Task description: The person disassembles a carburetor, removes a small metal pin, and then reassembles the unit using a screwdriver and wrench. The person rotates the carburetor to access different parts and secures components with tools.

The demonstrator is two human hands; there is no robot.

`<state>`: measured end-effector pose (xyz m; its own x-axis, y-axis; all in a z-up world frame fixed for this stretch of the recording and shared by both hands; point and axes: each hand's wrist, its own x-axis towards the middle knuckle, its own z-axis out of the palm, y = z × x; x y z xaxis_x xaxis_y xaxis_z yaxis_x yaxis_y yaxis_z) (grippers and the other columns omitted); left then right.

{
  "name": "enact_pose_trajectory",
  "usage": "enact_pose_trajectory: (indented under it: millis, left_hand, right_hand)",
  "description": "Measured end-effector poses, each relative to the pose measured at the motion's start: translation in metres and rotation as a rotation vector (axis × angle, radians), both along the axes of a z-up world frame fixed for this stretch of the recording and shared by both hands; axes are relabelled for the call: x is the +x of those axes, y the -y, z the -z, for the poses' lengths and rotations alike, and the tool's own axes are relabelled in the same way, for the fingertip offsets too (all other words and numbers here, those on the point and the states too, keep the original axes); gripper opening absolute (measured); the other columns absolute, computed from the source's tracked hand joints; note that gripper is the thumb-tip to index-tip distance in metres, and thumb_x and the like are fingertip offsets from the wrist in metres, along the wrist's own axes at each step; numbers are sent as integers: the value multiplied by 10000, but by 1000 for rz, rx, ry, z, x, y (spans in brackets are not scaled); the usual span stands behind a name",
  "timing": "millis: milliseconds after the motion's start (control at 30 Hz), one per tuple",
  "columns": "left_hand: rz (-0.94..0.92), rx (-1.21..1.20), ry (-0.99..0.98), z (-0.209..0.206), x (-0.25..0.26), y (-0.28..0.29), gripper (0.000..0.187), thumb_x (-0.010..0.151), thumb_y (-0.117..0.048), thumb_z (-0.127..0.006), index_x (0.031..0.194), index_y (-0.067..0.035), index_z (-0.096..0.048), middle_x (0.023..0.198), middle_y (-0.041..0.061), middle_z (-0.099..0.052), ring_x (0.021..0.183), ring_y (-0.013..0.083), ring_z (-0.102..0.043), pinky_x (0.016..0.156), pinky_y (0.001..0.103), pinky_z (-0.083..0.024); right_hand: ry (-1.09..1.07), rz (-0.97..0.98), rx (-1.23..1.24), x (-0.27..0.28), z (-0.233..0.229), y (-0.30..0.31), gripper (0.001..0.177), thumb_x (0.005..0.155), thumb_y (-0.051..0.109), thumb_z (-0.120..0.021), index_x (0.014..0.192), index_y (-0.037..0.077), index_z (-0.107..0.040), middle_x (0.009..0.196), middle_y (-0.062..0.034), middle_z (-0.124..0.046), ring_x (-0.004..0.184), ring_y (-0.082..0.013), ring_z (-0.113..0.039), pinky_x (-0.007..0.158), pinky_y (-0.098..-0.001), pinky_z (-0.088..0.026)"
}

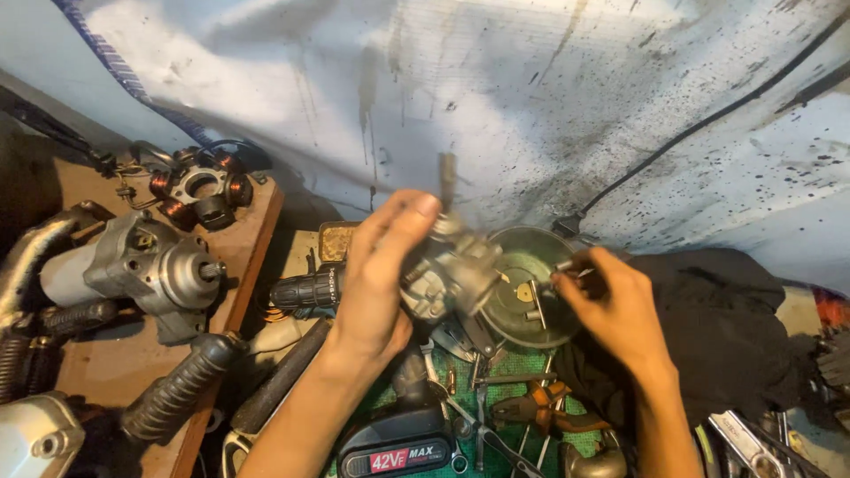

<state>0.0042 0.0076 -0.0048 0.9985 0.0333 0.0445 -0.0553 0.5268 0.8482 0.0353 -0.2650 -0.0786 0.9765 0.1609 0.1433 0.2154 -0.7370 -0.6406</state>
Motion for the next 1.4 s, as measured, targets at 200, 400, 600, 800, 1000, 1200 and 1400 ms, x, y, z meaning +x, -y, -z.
enact_pose_trajectory:
  millis: [200, 400, 600, 800, 1000, 1200, 1400]
  left_hand:
    - [16, -306, -162, -2, 10, 4, 323, 960, -403, -619, 1009, -84, -633, 940, 96, -689, 839, 201, -709, 790, 372, -616]
    - [16, -409, -172, -1, 10, 5, 404, 954, -392, -635, 1143, -34, -647, 1018, 109, -716, 944, 207, -716, 878, 377, -604]
    - [109, -385, -162, -1, 9, 7, 351, 926, -255, -641, 1214, -60, -596, 1018, 99, -707, 936, 217, -708, 890, 397, -598]
    - [128, -410, -203, -4, 6, 7, 341, 953, -268, -626, 1131, 22, -641, 1035, 180, -724, 976, 290, -709, 932, 434, -576]
    - [113, -440, -165, -5, 3, 12, 363, 911, -258, -600, 1113, 40, -643, 1059, 206, -720, 1019, 297, -732, 968, 445, -566]
    - [97, -357, -207, -6, 2, 13, 360, 894, -268, -602, 1151, -16, -574, 1048, 194, -725, 923, 273, -718, 885, 435, -573]
    - [194, -427, -205, -12, -6, 14, 388, 925, -353, -571, 1149, -37, -545, 1021, 191, -714, 875, 332, -739, 789, 465, -613]
  right_hand:
    - [21, 56, 43, 10, 5, 5, 376, 837, 172, -779, 1176, 29, -699, 979, -143, -773, 861, -238, -763, 750, -338, -573]
    - [117, -167, 63, 16, 7, -2, 332, 859, 119, -750, 1174, 23, -712, 1067, -155, -767, 975, -249, -736, 852, -343, -545]
    - [-129, -17, 250, 19, 13, 0, 289, 870, 110, -755, 1147, 34, -721, 984, -146, -780, 885, -201, -738, 776, -317, -567]
    - [130, -1, 94, 8, 1, -3, 261, 917, 77, -699, 1178, 67, -706, 1100, -122, -754, 928, -238, -757, 780, -316, -572]
    - [40, -134, -642, 3, 11, -12, 445, 699, 103, -794, 1135, 144, -718, 964, -121, -751, 964, -361, -685, 839, -522, -490]
    - [-72, -123, -779, 5, 23, -24, 522, 724, 135, -790, 1202, 66, -590, 856, -141, -738, 900, -354, -703, 902, -549, -434]
    - [48, -72, -493, -12, -11, -16, 551, 779, 80, -735, 1307, 46, -583, 939, -190, -736, 896, -392, -704, 832, -505, -511]
